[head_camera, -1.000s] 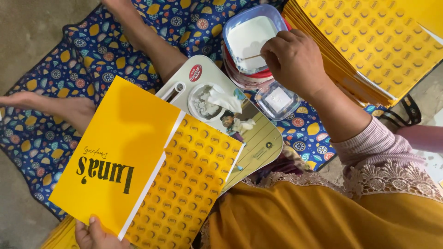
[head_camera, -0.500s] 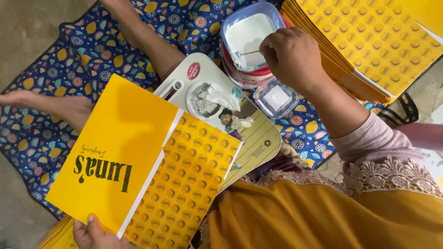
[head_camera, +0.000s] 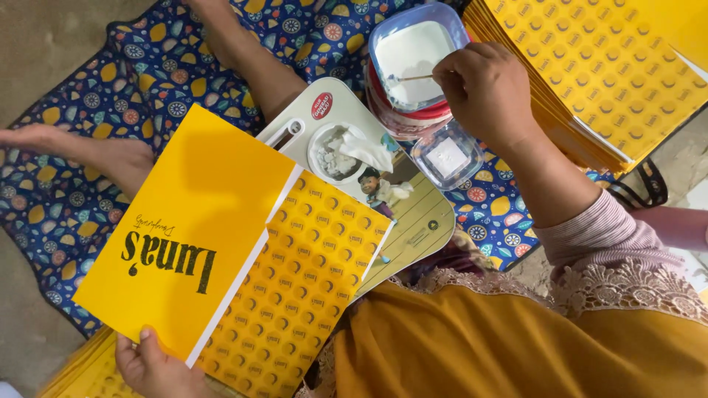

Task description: The person sits on the floor and assembles yellow printed paper bags. They apply glue with a small stick along the white edge strip of a folded bag, fold the flap over, and press the seam flat with their hands, then set the finished bag on a stack.

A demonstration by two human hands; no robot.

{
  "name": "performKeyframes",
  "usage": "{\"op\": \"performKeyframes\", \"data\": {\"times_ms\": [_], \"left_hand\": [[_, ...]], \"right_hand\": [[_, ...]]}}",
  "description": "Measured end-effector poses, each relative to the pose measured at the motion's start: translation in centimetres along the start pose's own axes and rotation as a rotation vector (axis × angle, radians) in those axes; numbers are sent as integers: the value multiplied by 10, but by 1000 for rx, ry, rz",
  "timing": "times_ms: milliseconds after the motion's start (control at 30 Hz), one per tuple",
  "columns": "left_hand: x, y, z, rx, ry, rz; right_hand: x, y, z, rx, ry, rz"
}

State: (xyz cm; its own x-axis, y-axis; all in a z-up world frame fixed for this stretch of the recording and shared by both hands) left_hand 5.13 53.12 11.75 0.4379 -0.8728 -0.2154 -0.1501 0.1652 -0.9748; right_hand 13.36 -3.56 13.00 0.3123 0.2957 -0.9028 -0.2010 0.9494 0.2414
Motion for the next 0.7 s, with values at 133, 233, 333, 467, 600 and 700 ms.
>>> {"op": "performKeyframes", "data": {"times_ms": [133,233,333,467,600,700], "left_hand": [[-4,3,-1,-42,-16,-6],[-15,22,7,20,0,-9],[-34,54,19,110,-7,-99],[-43,68,24,130,-59,18],[-35,56,20,139,-18,-23],[-44,71,24,127,-48,-12]], "right_hand": [[-4,11,-1,-12,-13,-36],[-9,23,-7,-34,-34,-70],[-14,39,-15,-34,-84,-134],[-14,57,-27,-35,-146,-257],[-11,65,-34,-34,-152,-343],[-13,69,-37,-31,-133,-365]]}}
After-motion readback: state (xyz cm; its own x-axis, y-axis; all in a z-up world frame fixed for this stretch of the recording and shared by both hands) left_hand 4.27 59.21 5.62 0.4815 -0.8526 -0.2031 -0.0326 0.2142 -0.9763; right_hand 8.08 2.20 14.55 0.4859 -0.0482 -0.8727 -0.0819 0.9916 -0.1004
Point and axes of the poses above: each hand's wrist, its own z-axis towards the middle knuckle, its own x-axis out of the palm, y = z × x, the point moved 2 cm from there along z, towards the middle knuckle, and after that the axes turned 11 degrees about y, right-handed, at the moved point
